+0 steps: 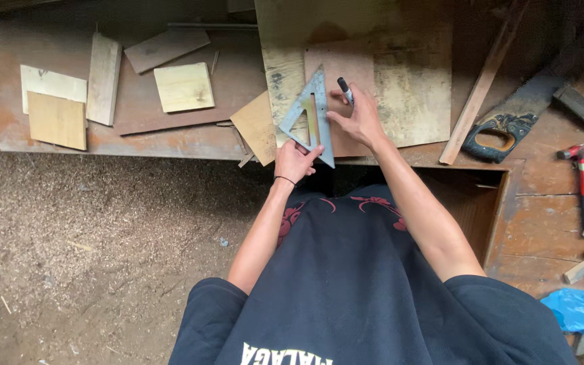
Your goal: The person uses a hammer and chisel to shape a small wooden board, then hammers nails into it to assemble a wooden box. They later use a set square and marker to draw lines on another piece of wood.
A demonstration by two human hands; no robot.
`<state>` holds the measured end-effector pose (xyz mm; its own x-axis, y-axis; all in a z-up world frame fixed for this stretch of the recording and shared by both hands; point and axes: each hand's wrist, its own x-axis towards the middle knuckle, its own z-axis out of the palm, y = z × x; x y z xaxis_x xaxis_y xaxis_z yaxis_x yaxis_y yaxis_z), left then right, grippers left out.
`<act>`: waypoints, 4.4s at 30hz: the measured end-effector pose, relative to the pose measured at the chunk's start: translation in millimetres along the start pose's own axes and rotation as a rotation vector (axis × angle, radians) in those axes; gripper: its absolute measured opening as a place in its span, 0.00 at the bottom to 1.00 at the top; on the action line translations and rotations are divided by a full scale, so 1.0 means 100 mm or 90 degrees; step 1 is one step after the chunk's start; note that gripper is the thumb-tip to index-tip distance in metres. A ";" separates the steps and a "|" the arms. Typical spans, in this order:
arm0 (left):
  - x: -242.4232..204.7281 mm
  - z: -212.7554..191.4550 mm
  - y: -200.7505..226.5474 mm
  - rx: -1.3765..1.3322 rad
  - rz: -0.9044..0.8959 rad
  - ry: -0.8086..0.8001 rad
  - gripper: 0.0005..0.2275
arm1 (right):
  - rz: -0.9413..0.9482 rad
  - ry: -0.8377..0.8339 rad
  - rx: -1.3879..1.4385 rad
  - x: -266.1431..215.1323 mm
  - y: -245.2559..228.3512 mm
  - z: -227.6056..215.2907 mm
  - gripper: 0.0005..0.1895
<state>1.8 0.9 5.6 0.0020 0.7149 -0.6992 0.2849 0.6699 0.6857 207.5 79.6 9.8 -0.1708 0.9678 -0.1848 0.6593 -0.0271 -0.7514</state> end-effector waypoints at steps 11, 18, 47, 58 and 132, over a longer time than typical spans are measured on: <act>0.02 -0.15 0.18 0.386 0.129 0.103 0.25 | -0.003 0.062 -0.024 -0.06 -0.01 0.13 0.26; 0.21 -0.24 0.35 0.479 0.204 0.201 0.30 | -0.041 0.106 -0.018 -0.07 0.09 0.15 0.26; 0.58 0.00 0.38 0.453 0.297 0.153 0.49 | -0.069 0.045 -0.067 -0.13 0.22 0.13 0.26; 0.72 -0.29 0.24 0.192 0.241 0.025 0.43 | -0.037 0.052 -0.051 -0.06 0.17 0.13 0.27; -0.28 1.16 -0.22 0.453 0.482 0.176 0.20 | -0.082 -0.105 -0.027 -0.32 0.74 -0.84 0.20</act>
<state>106.5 -57.1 -13.4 0.2210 0.9752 -0.0112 0.7937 -0.1732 0.5832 323.4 67.5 13.1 -0.3712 0.9083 -0.1926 0.6537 0.1083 -0.7490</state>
